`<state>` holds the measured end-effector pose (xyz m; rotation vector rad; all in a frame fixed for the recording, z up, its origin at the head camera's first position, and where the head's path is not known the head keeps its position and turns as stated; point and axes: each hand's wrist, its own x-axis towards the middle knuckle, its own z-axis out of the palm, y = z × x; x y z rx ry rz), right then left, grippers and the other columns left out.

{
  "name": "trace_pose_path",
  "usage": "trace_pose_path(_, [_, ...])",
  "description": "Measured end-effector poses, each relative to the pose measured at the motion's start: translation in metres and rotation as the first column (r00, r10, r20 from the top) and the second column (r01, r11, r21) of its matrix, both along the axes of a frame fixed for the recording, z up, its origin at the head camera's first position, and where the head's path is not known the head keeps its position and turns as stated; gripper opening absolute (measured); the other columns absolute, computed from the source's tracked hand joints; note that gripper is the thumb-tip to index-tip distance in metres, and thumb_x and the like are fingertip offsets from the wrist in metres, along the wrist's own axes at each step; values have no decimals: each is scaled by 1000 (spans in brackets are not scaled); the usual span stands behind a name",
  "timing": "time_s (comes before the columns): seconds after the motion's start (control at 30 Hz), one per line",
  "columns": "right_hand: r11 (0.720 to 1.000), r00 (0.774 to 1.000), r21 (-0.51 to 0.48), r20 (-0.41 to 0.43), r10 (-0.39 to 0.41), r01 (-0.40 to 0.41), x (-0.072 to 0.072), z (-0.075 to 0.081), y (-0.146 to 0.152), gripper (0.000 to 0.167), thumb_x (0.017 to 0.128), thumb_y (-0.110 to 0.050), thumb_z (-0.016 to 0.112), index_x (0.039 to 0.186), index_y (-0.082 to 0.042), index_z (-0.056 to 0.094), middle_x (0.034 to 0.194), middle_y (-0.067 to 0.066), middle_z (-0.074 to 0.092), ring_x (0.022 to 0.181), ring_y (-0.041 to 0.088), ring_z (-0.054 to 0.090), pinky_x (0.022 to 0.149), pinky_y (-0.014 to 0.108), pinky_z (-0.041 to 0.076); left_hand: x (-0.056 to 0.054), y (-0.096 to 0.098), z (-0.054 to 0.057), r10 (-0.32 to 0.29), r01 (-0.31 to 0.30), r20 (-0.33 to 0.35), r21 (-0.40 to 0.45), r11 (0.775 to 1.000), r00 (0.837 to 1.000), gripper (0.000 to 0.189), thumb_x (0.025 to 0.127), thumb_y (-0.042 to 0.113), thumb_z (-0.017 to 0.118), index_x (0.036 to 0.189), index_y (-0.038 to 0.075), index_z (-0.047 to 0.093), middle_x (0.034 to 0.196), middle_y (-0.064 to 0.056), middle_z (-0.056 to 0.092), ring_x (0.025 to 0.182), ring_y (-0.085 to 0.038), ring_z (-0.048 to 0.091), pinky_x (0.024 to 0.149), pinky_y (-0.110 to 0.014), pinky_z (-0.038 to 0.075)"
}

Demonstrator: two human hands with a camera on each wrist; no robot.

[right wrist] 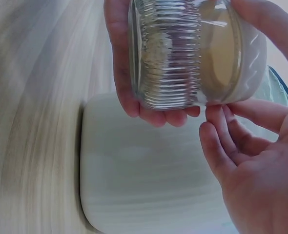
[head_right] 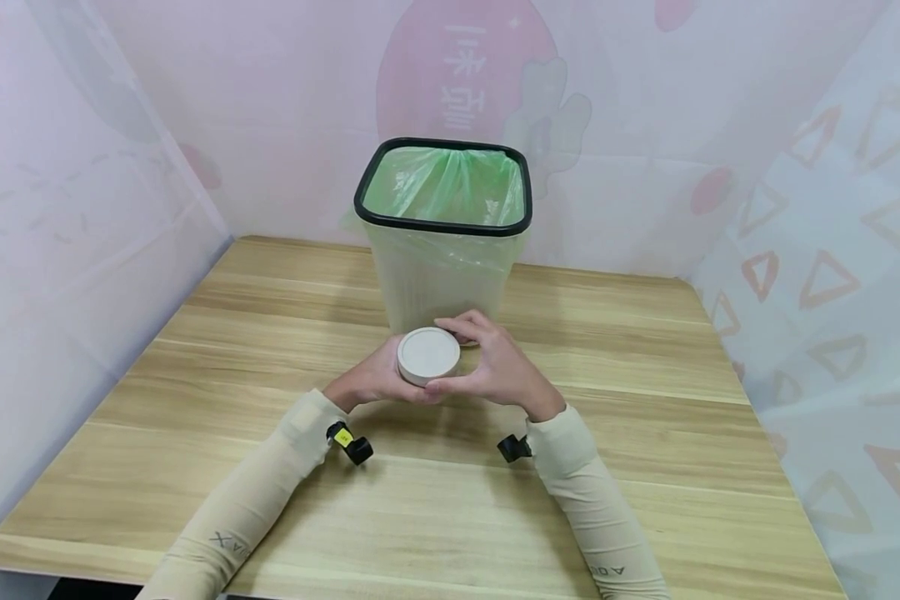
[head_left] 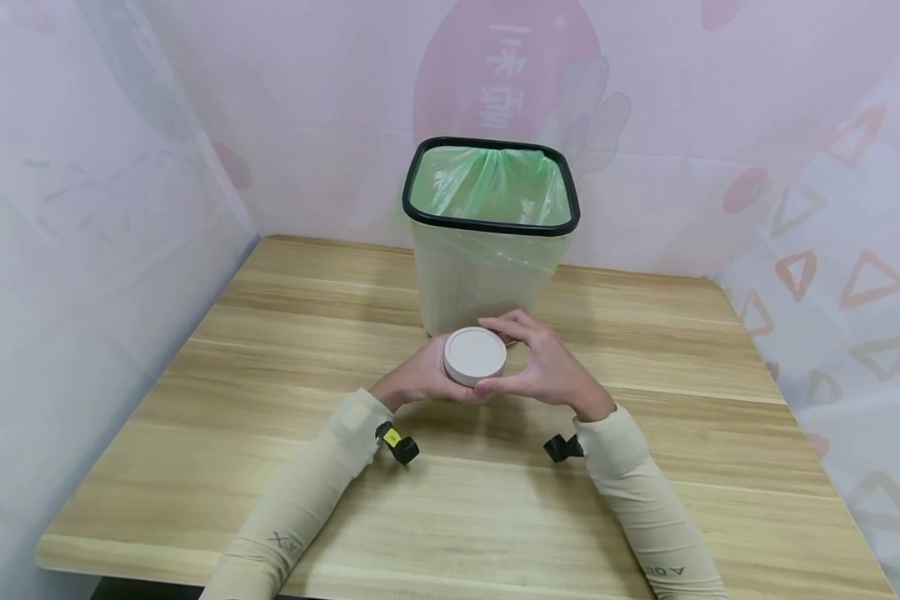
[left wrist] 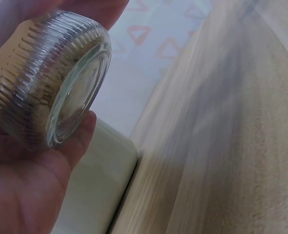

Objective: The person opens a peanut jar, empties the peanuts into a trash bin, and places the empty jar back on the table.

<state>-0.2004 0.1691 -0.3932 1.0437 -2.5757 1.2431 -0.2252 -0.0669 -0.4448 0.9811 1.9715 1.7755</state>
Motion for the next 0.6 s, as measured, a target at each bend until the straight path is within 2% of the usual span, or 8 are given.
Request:
trace_pose_path(0.13, [999,999,-27,0,43,-43,-1,2,2,79,76,-23,96,146,-7,62,133,6,69,115,20,66,105,41,55,-1,0,1,5,-5,-9,7,1000,1000,82,74,7,93,147,11,56,139,-9,67,128,-21,62,118,-39,46])
trace_pose_path(0.3, [995,995,-46,40,88,-86,1,5,4,78,81,-18,91,150,-5,57,144,12,66,121,27,67,111,55,52,-1,0,1,19,-19,3,0,1000,1000,82,73,7,94,146,14,56,138,-7,67,128,-22,62,118,-40,45])
trace_pose_path(0.37, [997,997,-34,47,67,-66,1,6,3,81,80,-20,92,150,-5,56,146,12,65,123,27,66,112,56,51,-1,0,0,34,-34,7,-9,999,999,82,73,8,94,146,13,56,137,-7,67,127,-21,62,117,-40,45])
trace_pose_path(0.43, [1000,999,-15,33,21,-21,2,7,2,82,78,-25,95,148,-5,57,144,11,66,123,27,66,112,53,52,-1,0,0,51,-51,9,-21,998,999,81,72,9,94,144,11,57,136,-8,68,125,-21,63,116,-39,46])
trace_pose_path(0.6, [995,995,14,-43,-95,95,5,9,-2,78,69,-36,100,132,-5,65,124,7,69,113,27,67,103,49,57,-1,-1,-1,72,-72,3,-38,997,997,81,72,14,95,144,11,57,135,-9,68,123,-21,64,115,-39,48])
